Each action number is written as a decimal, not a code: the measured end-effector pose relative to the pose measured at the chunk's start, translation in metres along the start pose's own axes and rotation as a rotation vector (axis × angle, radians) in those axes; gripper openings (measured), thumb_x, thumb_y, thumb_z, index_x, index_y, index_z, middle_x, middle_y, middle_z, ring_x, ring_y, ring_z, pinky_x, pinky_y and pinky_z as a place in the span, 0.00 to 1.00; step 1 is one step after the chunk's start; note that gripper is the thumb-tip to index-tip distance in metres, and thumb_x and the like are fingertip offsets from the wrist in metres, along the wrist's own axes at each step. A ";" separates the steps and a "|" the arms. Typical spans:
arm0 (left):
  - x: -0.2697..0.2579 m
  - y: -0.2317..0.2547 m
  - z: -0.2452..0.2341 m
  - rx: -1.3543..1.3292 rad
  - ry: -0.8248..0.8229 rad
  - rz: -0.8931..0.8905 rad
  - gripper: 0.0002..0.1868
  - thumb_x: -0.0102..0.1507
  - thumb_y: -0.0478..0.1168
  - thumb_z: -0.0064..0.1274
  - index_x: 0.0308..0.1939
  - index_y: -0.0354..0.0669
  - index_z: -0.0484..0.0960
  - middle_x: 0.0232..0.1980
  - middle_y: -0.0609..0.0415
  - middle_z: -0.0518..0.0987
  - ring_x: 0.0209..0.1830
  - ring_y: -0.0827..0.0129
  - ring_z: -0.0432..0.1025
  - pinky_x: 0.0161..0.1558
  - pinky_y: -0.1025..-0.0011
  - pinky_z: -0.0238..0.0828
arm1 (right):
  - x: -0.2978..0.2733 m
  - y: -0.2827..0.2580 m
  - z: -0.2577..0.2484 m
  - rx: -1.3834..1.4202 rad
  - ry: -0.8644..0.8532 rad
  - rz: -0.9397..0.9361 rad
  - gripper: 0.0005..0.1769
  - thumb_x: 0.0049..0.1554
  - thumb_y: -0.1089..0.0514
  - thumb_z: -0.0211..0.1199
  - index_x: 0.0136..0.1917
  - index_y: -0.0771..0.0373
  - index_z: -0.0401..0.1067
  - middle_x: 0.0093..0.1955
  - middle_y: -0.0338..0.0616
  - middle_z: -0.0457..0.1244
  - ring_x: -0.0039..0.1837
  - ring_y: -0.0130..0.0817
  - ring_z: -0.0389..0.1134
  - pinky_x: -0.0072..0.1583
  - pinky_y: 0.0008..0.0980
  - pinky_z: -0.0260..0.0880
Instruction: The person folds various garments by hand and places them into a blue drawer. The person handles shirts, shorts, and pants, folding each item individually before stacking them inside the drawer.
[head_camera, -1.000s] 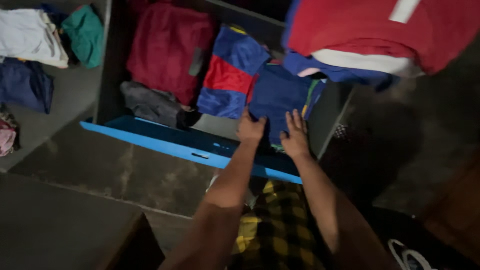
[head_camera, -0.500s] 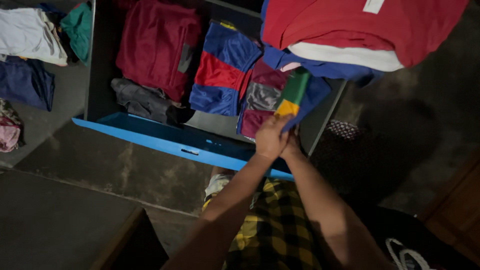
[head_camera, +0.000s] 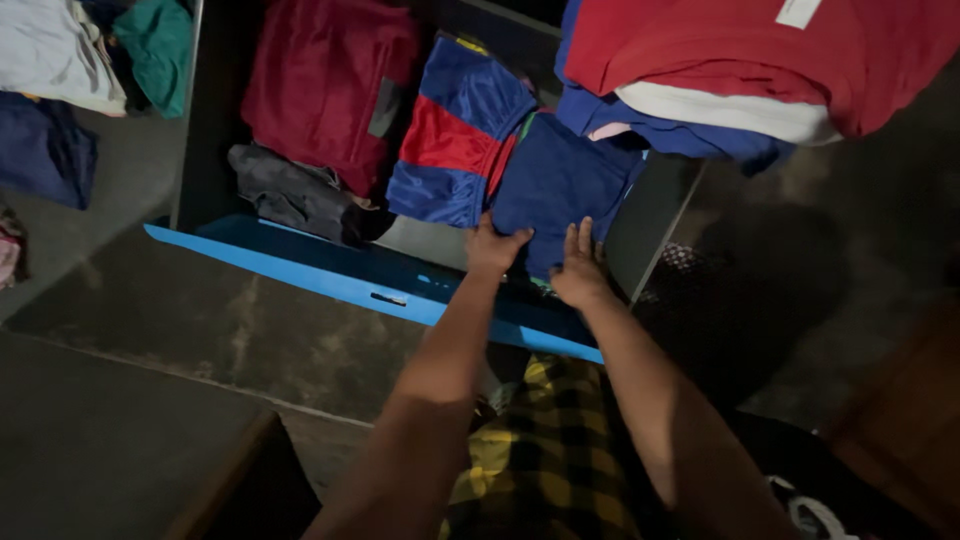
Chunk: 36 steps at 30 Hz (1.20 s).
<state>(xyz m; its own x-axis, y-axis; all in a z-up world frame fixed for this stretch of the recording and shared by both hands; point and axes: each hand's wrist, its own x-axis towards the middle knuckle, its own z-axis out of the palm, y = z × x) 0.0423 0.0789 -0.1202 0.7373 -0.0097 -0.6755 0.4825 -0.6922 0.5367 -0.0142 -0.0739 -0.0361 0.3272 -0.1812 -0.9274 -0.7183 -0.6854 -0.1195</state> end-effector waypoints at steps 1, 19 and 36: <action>-0.001 0.007 -0.004 0.111 0.056 0.046 0.48 0.43 0.59 0.76 0.63 0.45 0.76 0.62 0.34 0.73 0.63 0.43 0.67 0.63 0.60 0.62 | 0.006 0.004 0.001 0.027 -0.018 -0.016 0.49 0.63 0.55 0.53 0.85 0.54 0.24 0.86 0.41 0.11 0.87 0.53 0.31 0.80 0.42 0.45; -0.066 0.044 0.014 -0.120 0.127 0.308 0.42 0.54 0.38 0.64 0.72 0.45 0.65 0.65 0.37 0.72 0.65 0.41 0.68 0.64 0.53 0.67 | 0.037 0.017 -0.038 1.195 -0.033 0.179 0.43 0.61 0.29 0.49 0.77 0.61 0.61 0.75 0.49 0.61 0.74 0.45 0.63 0.72 0.48 0.62; -0.105 0.109 0.027 0.308 -0.158 0.429 0.47 0.48 0.39 0.70 0.71 0.45 0.69 0.52 0.41 0.78 0.51 0.47 0.74 0.49 0.51 0.69 | 0.059 0.060 -0.048 1.659 -0.177 -0.057 0.25 0.63 0.35 0.52 0.60 0.54 0.71 0.54 0.40 0.66 0.55 0.37 0.68 0.55 0.39 0.73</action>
<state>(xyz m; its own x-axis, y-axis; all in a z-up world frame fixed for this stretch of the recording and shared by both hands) 0.0042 -0.0150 -0.0043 0.7462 -0.4290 -0.5090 -0.0238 -0.7814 0.6236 -0.0088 -0.1596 -0.0807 0.3885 -0.0277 -0.9210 -0.5745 0.7742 -0.2656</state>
